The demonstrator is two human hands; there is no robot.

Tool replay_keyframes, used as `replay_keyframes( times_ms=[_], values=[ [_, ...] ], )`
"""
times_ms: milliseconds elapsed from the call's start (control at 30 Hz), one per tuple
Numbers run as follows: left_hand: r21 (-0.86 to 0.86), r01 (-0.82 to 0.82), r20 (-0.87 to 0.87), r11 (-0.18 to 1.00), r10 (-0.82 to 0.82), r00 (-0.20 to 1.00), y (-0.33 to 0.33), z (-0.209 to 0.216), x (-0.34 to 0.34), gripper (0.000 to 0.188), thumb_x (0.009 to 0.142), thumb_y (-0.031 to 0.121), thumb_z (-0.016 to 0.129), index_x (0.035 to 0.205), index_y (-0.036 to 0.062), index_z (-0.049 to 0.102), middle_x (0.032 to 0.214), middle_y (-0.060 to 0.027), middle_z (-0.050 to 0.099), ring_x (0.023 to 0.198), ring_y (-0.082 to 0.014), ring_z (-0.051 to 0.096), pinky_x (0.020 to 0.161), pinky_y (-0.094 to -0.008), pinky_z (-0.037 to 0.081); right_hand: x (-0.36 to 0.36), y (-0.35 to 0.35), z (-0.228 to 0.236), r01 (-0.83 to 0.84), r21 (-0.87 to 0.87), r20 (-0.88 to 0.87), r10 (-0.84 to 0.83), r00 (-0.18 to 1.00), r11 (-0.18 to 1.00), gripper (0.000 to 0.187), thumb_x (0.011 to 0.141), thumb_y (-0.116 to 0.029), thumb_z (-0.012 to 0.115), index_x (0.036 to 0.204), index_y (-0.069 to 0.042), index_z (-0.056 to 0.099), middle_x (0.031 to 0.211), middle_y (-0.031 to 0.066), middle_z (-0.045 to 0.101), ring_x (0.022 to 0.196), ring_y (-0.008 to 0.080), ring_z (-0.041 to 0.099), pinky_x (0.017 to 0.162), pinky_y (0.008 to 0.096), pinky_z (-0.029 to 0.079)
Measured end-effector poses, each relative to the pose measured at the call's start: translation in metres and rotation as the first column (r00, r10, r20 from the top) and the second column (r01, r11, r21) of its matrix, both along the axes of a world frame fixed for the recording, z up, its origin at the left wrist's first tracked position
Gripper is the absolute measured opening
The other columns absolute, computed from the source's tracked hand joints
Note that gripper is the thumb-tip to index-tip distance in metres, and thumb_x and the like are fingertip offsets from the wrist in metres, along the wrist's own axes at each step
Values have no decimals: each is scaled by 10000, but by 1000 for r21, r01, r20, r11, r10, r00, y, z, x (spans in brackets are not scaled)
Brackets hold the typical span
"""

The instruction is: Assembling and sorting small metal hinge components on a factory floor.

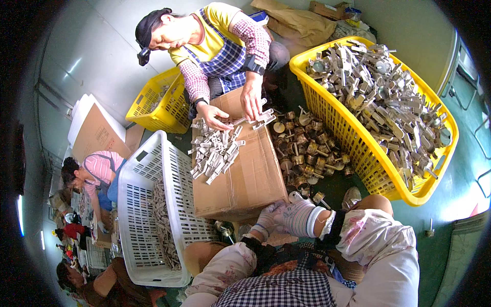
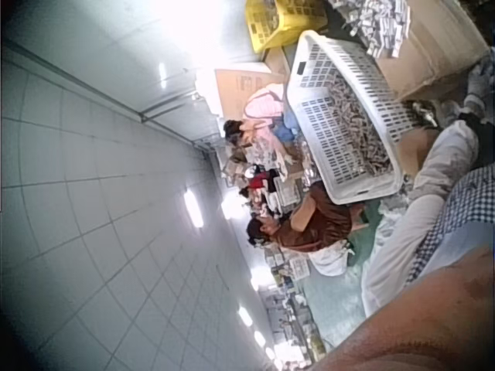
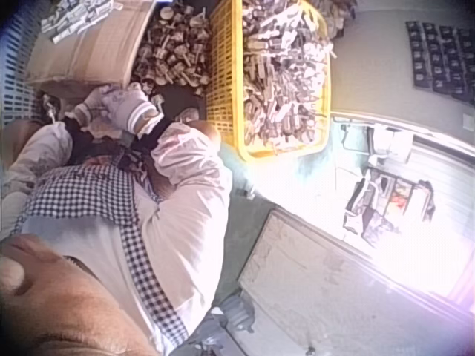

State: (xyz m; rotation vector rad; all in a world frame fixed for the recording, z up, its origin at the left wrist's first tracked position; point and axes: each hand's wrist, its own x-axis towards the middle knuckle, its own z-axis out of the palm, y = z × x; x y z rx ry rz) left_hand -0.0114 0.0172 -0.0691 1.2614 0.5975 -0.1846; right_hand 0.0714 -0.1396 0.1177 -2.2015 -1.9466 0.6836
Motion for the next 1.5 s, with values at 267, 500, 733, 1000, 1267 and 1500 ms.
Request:
replay_keyframes(
  times_ms=[267, 500, 733, 1000, 1267, 1500],
  values=[
    [-87, -19, -18, 996, 17, 1000, -3, 6, 2, 306, 897, 196, 580, 1130, -2, 596, 1039, -57, 631, 926, -130, 559, 827, -252, 453, 1, -1, -2, 5, -7, -2, -5, 1000, 1000, 298, 901, -341, 471, 979, -71, 569, 845, 119, 625, 838, 310, 614, 756, 411, 482],
    [-70, -20, -11, 997, 19, 1000, -4, 13, 1, 303, 899, 190, 573, 1130, -6, 593, 1042, -61, 632, 923, -131, 565, 826, -255, 458, 1, 0, -1, 20, -40, -48, -22, 999, 999, 291, 901, -333, 473, 975, -69, 570, 841, 124, 627, 840, 311, 615, 755, 413, 482],
    [-22, 2, -40, 1000, -3, 999, -3, 14, 2, 304, 892, 110, 548, 1176, 2, 553, 1091, -74, 613, 966, -160, 572, 851, -279, 465, 0, -2, -2, 22, -4, -40, -22, 999, 1000, 295, 901, -339, 472, 975, -71, 570, 842, 130, 626, 842, 315, 614, 755, 412, 481],
    [-80, -18, -41, 997, 15, 999, -6, 19, 3, 300, 894, 180, 578, 1132, -1, 593, 1041, -60, 639, 937, -132, 572, 850, -252, 453, 2, -1, 0, 17, -66, -48, -21, 999, 998, 295, 905, -348, 457, 973, -84, 570, 843, 116, 626, 841, 308, 612, 759, 407, 478],
    [33, 18, -14, 999, -17, 1000, -2, 4, 2, 273, 898, 178, 576, 1116, 16, 607, 1026, -51, 641, 916, -125, 566, 824, -254, 452, 0, -1, 0, 15, 6, -23, -14, 1000, 1000, 307, 906, -353, 459, 976, -78, 575, 843, 116, 628, 842, 306, 614, 759, 409, 480],
    [-12, -9, -37, 1000, 9, 999, -4, 7, 2, 273, 901, 175, 573, 1121, 16, 604, 1024, -46, 639, 907, -122, 566, 820, -253, 455, -1, 0, 2, 6, -29, -19, -7, 1000, 1000, 303, 901, -351, 466, 974, -80, 578, 833, 118, 628, 832, 309, 616, 743, 413, 483]
  ],
)
